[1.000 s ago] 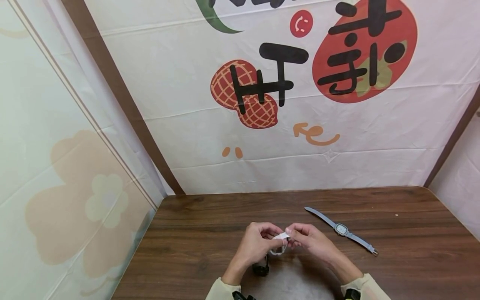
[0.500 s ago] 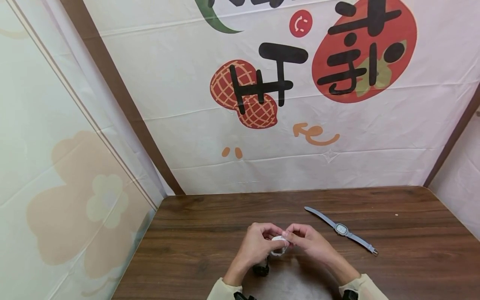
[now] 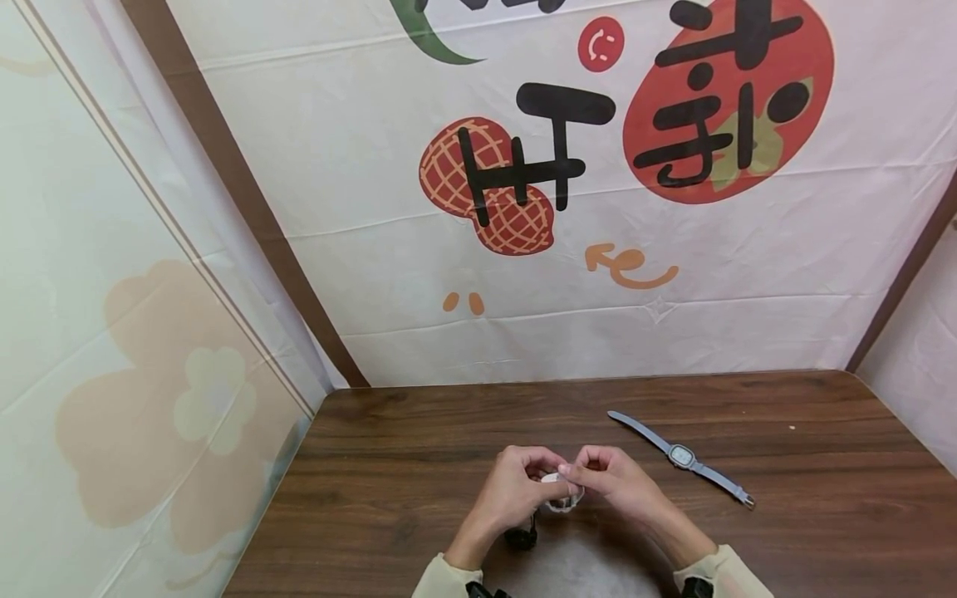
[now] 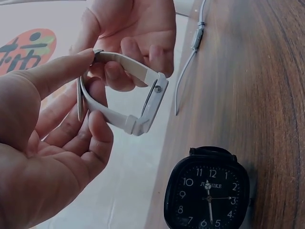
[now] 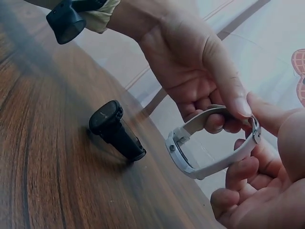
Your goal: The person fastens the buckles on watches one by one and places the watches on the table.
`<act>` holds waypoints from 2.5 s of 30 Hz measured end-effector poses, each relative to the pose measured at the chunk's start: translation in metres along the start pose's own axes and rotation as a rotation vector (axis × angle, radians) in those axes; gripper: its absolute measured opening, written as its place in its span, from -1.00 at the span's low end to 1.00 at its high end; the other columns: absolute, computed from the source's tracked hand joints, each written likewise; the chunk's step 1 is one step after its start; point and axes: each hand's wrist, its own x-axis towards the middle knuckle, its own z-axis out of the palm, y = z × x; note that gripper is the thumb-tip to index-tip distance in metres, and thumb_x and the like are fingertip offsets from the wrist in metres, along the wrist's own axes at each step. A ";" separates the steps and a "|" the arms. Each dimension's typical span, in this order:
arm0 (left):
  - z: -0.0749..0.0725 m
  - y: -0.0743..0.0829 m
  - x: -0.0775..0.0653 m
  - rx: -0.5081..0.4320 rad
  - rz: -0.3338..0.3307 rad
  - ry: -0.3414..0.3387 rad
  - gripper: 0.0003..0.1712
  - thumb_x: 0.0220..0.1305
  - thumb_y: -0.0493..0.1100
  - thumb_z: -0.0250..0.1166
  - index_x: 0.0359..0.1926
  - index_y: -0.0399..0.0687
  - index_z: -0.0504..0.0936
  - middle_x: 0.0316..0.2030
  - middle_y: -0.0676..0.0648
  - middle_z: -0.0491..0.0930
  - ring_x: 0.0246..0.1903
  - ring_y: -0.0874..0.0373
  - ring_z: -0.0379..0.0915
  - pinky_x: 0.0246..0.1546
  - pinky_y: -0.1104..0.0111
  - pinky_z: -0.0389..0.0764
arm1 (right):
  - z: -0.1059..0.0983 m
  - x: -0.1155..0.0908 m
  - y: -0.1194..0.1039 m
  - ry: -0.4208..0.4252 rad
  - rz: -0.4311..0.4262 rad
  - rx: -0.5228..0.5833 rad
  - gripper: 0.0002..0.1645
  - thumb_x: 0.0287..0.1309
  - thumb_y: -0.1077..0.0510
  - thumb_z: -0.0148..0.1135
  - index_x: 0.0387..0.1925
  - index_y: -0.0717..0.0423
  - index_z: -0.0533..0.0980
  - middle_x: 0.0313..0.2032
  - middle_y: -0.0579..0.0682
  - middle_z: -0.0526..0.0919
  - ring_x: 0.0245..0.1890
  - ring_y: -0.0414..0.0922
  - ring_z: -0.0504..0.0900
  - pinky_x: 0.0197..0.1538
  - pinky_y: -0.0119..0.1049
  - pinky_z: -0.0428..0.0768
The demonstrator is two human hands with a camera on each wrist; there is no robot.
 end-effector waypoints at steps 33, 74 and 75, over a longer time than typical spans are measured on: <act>-0.009 -0.001 -0.003 -0.061 -0.009 0.013 -0.83 0.26 -0.17 0.38 -0.21 -0.19 0.75 -0.29 -0.25 0.73 -0.46 0.35 0.55 -0.42 0.52 0.53 | -0.005 -0.011 -0.007 0.030 -0.325 -0.155 -0.78 0.23 0.35 0.26 -0.08 0.34 0.59 -0.33 0.03 0.74 -0.37 -0.19 0.72 -0.28 -0.13 0.72; -0.008 -0.005 0.001 -0.138 -0.110 -0.008 -0.86 0.17 -0.32 0.39 -0.22 -0.25 0.73 -0.34 -0.23 0.72 -0.35 0.04 0.66 -0.40 0.47 0.56 | -0.015 -0.014 -0.005 -0.001 -0.184 -0.161 -0.71 0.24 0.21 0.31 -0.05 0.30 0.60 -0.26 0.35 0.68 -0.41 -0.14 0.71 -0.26 -0.18 0.70; -0.008 -0.005 0.001 -0.142 -0.113 -0.010 -0.85 0.16 -0.32 0.40 -0.22 -0.25 0.73 -0.35 -0.22 0.72 -0.35 0.04 0.66 -0.40 0.46 0.57 | -0.015 -0.014 -0.005 -0.001 -0.183 -0.158 -0.71 0.24 0.21 0.31 -0.05 0.30 0.60 -0.26 0.34 0.68 -0.41 -0.14 0.71 -0.26 -0.18 0.70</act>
